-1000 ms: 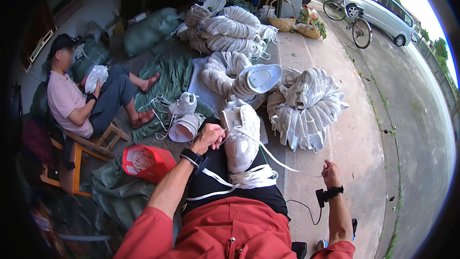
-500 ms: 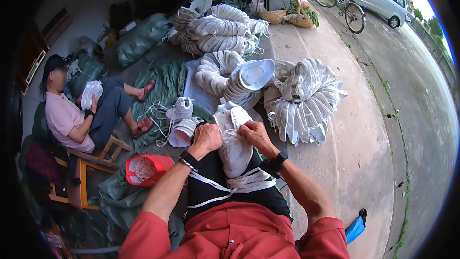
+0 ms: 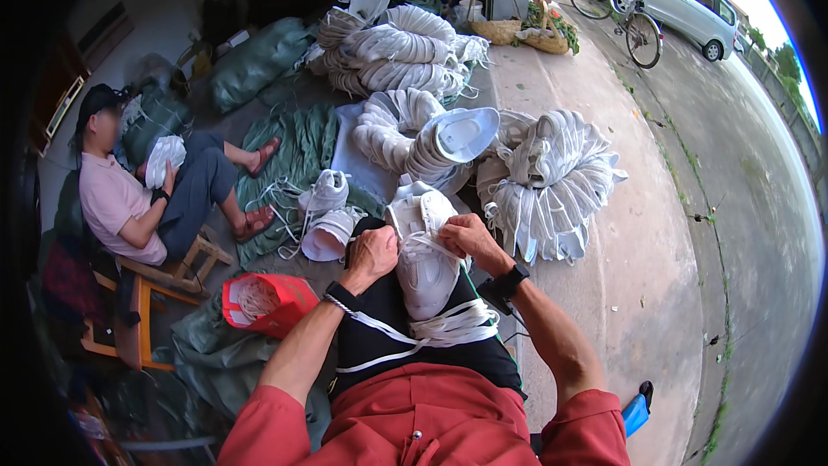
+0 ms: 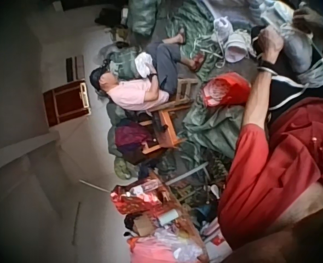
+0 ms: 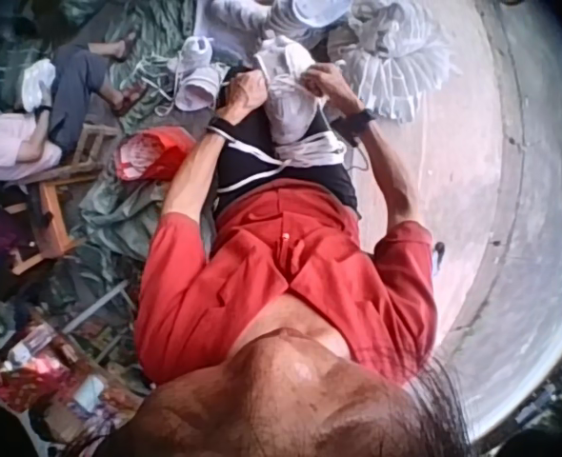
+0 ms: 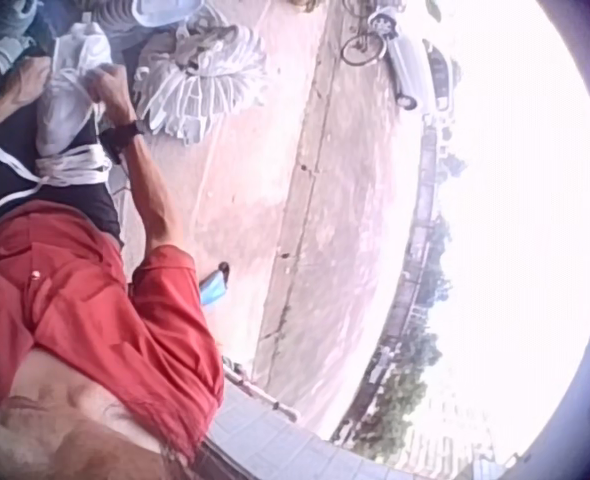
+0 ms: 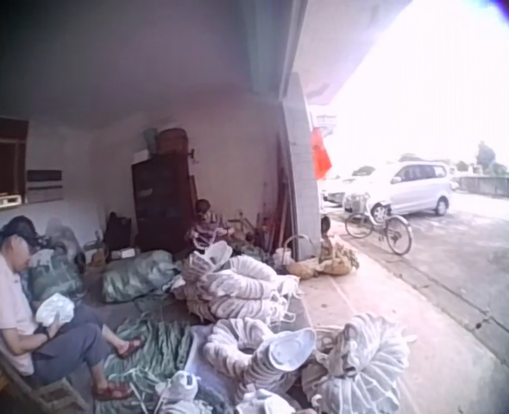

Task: The recorder is lacing and organizing shoe upper components as part of a manufacturing or assembly workflow.

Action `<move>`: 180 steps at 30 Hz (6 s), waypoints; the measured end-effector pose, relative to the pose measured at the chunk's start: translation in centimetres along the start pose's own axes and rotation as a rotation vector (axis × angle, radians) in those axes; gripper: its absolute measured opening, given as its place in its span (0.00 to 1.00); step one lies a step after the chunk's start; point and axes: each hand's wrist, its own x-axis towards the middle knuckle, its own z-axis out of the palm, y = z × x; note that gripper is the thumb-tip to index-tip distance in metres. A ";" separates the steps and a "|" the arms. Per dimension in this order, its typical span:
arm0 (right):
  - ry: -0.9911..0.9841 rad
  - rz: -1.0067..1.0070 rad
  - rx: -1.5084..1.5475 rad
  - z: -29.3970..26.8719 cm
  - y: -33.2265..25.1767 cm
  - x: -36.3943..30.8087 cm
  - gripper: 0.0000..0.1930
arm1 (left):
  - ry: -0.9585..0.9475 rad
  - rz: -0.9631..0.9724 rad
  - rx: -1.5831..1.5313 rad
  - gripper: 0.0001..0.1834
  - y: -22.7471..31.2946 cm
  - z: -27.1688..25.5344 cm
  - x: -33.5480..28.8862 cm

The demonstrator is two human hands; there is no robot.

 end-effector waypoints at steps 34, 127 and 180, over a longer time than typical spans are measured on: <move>0.203 -0.869 -1.031 5.9 0.9 7.3 0.14 | -0.080 0.608 0.199 0.23 -0.9 -4.5 1.9; -0.228 -0.587 -0.738 2.9 -6.7 1.3 0.04 | -0.175 -0.207 -0.970 0.06 2.1 -3.8 -0.7; -0.080 -0.807 -0.931 3.0 -4.9 3.4 0.05 | 0.202 0.151 -0.109 0.05 -1.5 -4.1 -0.6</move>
